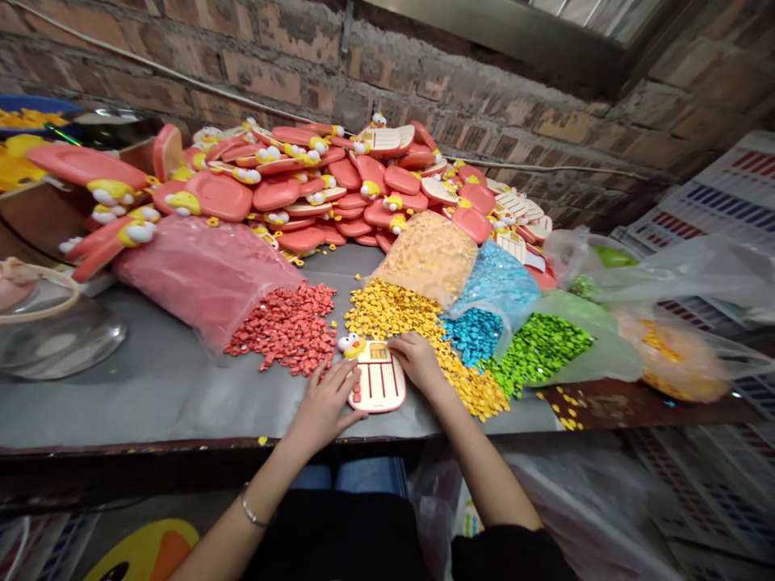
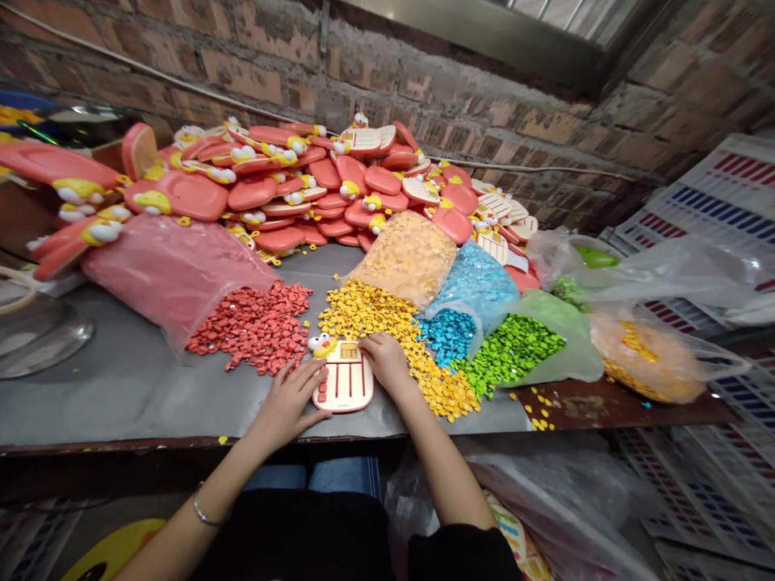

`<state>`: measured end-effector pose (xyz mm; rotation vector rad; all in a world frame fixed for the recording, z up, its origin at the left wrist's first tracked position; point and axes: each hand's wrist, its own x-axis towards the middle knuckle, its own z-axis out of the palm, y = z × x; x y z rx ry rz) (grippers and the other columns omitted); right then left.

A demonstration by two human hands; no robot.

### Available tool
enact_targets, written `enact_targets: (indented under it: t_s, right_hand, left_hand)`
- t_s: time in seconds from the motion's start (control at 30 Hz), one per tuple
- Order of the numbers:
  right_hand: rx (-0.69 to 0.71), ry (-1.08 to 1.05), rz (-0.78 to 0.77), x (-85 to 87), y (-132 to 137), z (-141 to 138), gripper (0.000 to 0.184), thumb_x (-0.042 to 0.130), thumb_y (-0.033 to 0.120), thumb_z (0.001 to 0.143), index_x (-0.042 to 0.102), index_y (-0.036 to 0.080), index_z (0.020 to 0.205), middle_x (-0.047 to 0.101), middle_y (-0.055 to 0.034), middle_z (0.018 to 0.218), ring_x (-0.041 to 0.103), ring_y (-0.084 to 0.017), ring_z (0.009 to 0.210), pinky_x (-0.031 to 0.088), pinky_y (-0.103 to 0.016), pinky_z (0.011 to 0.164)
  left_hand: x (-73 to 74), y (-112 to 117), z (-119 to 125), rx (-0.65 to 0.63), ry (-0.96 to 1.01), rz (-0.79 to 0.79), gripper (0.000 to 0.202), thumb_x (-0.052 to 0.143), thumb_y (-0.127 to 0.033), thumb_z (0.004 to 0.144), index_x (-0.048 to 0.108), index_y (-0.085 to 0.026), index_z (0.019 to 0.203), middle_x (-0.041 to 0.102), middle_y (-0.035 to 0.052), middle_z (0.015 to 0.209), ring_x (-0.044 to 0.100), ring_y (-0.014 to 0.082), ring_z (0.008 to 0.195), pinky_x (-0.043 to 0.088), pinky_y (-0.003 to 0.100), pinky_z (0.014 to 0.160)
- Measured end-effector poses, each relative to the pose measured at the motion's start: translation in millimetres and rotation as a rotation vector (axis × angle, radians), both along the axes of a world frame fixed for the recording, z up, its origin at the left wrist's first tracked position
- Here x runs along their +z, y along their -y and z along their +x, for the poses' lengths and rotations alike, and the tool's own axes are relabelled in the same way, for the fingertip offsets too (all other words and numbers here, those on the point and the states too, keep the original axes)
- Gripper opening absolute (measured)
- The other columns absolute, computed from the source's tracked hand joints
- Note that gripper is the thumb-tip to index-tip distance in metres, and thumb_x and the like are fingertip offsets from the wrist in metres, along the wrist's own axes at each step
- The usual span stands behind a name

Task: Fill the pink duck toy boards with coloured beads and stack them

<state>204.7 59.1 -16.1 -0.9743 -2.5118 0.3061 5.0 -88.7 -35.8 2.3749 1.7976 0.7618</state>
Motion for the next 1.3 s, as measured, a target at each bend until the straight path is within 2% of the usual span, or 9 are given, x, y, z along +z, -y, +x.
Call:
enact_targets:
  t_s: [0.17, 0.37, 0.6, 0.8, 0.9, 1.0, 1.13, 1.3]
  right_hand:
    - [-0.017, 0.069, 0.048, -0.5, 2, -2, 0.015, 0.057, 0.020, 0.091, 0.072, 0.021, 0.090, 0.067, -0.0076, 0.083, 0.057, -0.021, 0.080, 0.043, -0.032, 0.072]
    - [-0.092, -0.043, -0.003, -11.1, 1, 2, 0.019, 0.052, 0.017, 0.093, 0.070, 0.020, 0.095, 0.065, -0.0074, 0.080, 0.056, -0.022, 0.079, 0.043, -0.033, 0.073]
    - [0.004, -0.126, 0.029, -18.0, 2, -1, 0.018, 0.054, 0.016, 0.091, 0.070, 0.022, 0.091, 0.066, -0.0076, 0.086, 0.056, -0.022, 0.085, 0.045, -0.034, 0.077]
    - [-0.037, -0.162, -0.030, -18.5, 3, -1, 0.016, 0.052, 0.018, 0.092, 0.067, 0.021, 0.093, 0.066, -0.0076, 0.087, 0.058, -0.022, 0.085, 0.046, -0.036, 0.078]
    - [-0.005, -0.237, -0.021, -18.3, 6, 1, 0.014, 0.054, 0.017, 0.090, 0.067, 0.021, 0.086, 0.066, -0.0085, 0.093, 0.057, -0.023, 0.092, 0.046, -0.039, 0.084]
    - [0.038, -0.286, -0.078, -15.4, 10, 6, 0.013, 0.057, 0.016, 0.088, 0.065, 0.021, 0.080, 0.066, -0.0082, 0.092, 0.057, -0.024, 0.093, 0.046, -0.039, 0.085]
    - [0.051, -0.266, -0.219, -8.4, 18, 12, 0.010, 0.059, 0.016, 0.086, 0.065, 0.021, 0.080, 0.066, -0.0068, 0.087, 0.058, -0.022, 0.087, 0.047, -0.037, 0.080]
    - [0.075, -0.281, -0.306, -6.3, 22, -4, 0.008, 0.061, 0.017, 0.084, 0.067, 0.021, 0.081, 0.067, -0.0048, 0.082, 0.061, -0.020, 0.081, 0.048, -0.032, 0.076]
  left_hand:
    - [1.1, 0, 1, -0.006, -0.001, -0.004, 0.060, 0.070, -0.042, 0.081, 0.052, -0.017, 0.133, 0.050, 0.0145, 0.142, 0.045, 0.0309, 0.131, 0.026, 0.051, 0.112]
    - [0.0, 1, 0, -0.007, 0.009, 0.016, 0.057, 0.067, -0.042, 0.084, 0.052, -0.018, 0.134, 0.049, 0.0146, 0.142, 0.045, 0.0305, 0.132, 0.025, 0.051, 0.113]
    - [1.3, 1, 1, 0.012, 0.030, -0.010, 0.057, 0.067, -0.044, 0.083, 0.052, -0.019, 0.132, 0.050, 0.0127, 0.142, 0.044, 0.0296, 0.132, 0.024, 0.050, 0.114]
    - [2.0, 1, 1, 0.012, 0.038, -0.013, 0.056, 0.068, -0.044, 0.083, 0.054, -0.018, 0.131, 0.050, 0.0135, 0.142, 0.045, 0.0295, 0.132, 0.022, 0.050, 0.114]
    - [2.3, 1, 1, 0.015, 0.037, -0.019, 0.056, 0.069, -0.045, 0.083, 0.054, -0.018, 0.130, 0.051, 0.0128, 0.142, 0.045, 0.0294, 0.132, 0.020, 0.051, 0.115]
    - [1.7, 0, 1, 0.019, 0.036, -0.019, 0.057, 0.069, -0.046, 0.082, 0.054, -0.019, 0.130, 0.051, 0.0123, 0.141, 0.045, 0.0296, 0.131, 0.018, 0.051, 0.116]
    - [-0.3, 0, 1, 0.008, 0.019, -0.015, 0.058, 0.069, -0.048, 0.082, 0.054, -0.019, 0.130, 0.050, 0.0125, 0.142, 0.045, 0.0304, 0.131, 0.018, 0.051, 0.116]
    - [-2.4, 0, 0, -0.003, -0.025, -0.001, 0.062, 0.065, -0.051, 0.084, 0.051, -0.017, 0.134, 0.049, 0.0116, 0.143, 0.044, 0.0291, 0.132, 0.017, 0.050, 0.116]
